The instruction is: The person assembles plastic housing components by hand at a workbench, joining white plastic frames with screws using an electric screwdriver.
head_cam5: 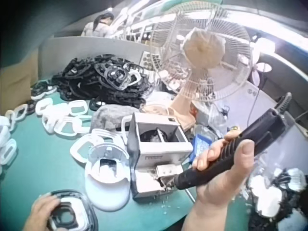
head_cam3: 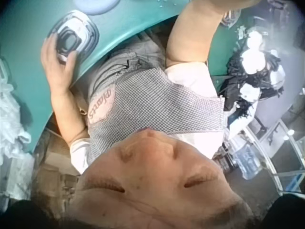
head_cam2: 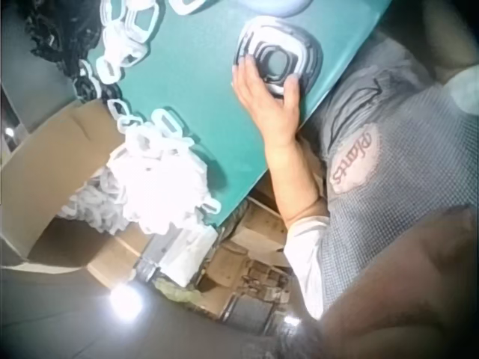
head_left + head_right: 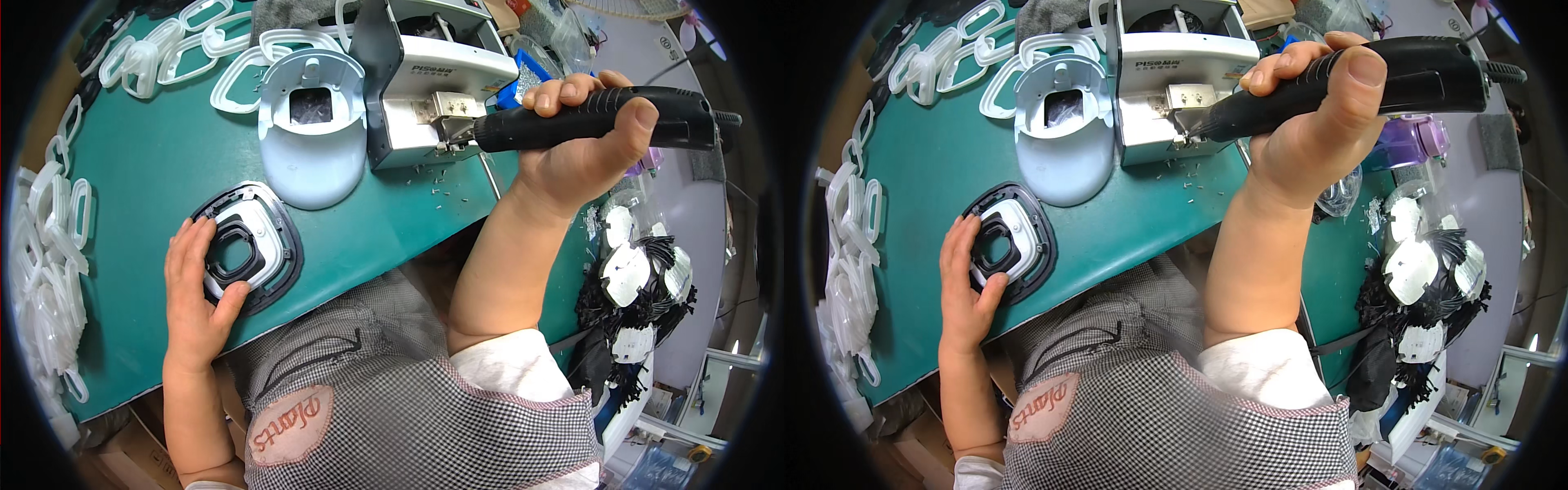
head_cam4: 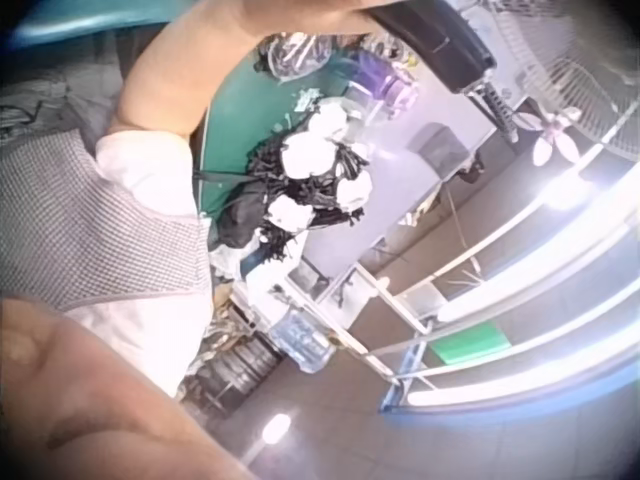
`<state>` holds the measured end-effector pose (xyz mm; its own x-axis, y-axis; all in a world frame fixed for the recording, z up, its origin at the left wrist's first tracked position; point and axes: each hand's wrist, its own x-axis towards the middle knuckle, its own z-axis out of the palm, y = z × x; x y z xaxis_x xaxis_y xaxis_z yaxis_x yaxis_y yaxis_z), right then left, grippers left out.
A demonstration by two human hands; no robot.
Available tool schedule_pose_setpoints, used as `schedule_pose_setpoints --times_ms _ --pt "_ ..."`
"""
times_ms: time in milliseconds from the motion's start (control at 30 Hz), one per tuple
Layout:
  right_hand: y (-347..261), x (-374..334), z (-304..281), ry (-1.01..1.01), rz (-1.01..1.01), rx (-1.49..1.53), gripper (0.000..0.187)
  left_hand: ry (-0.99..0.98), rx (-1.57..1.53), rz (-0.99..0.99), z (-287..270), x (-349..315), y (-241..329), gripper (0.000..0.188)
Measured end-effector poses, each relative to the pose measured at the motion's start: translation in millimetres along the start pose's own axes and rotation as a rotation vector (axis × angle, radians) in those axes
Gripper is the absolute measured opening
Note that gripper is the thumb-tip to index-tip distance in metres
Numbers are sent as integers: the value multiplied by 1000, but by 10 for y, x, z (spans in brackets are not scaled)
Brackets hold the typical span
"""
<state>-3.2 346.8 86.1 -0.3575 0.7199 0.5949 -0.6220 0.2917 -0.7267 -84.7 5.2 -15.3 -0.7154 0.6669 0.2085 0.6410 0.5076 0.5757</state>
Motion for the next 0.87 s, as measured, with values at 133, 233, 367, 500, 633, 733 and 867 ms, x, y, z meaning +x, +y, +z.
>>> schedule_pose_setpoints --times_ms 133,233,367,500,633,733,867 --pt "-33 -34 30 -55 71 11 54 8 -18 20 -14 -10 -49 66" --pt "-47 -173 172 -174 189 188 55 -21 1 -27 -74 -34 -47 68" --pt "51 -419 392 -538 225 523 70 -29 -57 -2 -134 -44 -121 75" --pt "155 -753 885 -669 242 710 73 -25 -20 -58 -187 -99 -183 78" --pt "145 -1118 1332 -711 294 826 77 -11 -83 -91 -177 -137 -208 77" --pt "112 -1260 1511 -743 340 713 77 1 -91 -100 -178 -136 -213 76" --pt "82 -1371 1666 -780 368 370 75 7 -85 -101 -164 -159 -251 76"
